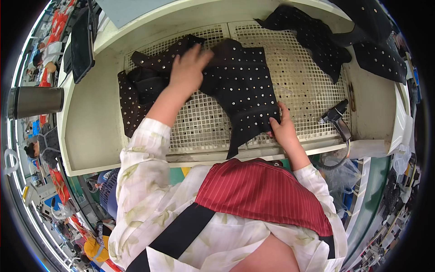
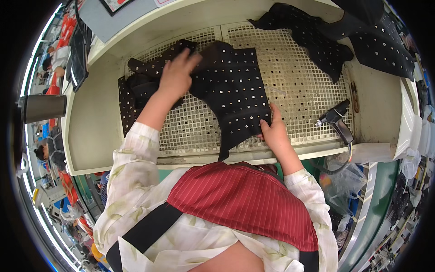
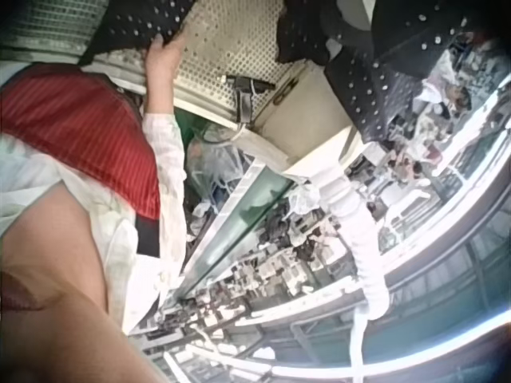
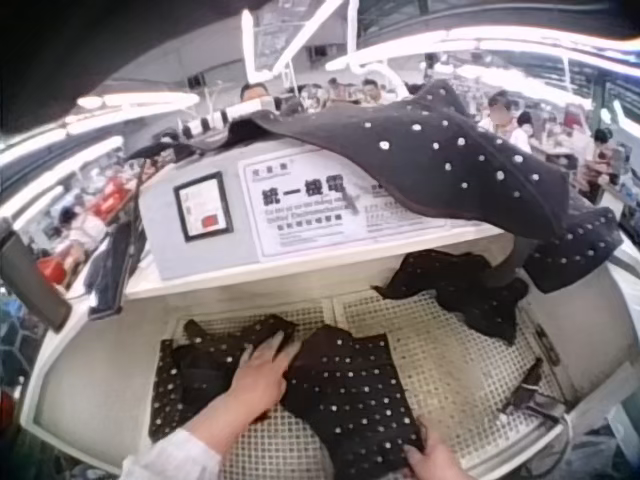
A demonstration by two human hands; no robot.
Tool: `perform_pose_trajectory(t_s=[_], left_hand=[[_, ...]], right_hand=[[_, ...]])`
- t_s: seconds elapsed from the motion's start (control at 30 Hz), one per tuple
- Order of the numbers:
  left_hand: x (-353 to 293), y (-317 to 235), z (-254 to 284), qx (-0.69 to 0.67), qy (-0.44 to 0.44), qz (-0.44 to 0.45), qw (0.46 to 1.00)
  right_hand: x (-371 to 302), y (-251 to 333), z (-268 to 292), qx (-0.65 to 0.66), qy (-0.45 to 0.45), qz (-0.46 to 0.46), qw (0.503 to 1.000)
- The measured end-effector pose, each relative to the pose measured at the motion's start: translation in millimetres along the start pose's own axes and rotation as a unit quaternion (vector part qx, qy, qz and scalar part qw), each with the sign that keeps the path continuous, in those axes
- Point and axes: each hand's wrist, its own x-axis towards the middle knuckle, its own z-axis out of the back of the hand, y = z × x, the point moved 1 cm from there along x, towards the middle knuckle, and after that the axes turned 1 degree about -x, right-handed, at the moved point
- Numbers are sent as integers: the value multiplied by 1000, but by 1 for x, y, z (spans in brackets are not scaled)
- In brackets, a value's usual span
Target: The person treats studded shoe upper panels with a pneumatic handheld tool over a ventilated grate workstation, then moves and organizes the panels onto a conveyor belt and into plastic bags.
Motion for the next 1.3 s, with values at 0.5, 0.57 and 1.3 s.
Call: perform_pose_trajectory(t_s=[0.5,0.57,1.3], left_hand=[[19,88,42,168,306,170,922],[16,92,38,176,257,123,942],[35,-8,57,-25,76,39,996]], right_hand=[[-2,-18,3,2,4,42,999],[-7,-8,6,-10,6,17,1000],[-25,20,3,-343,-75,104,930]])
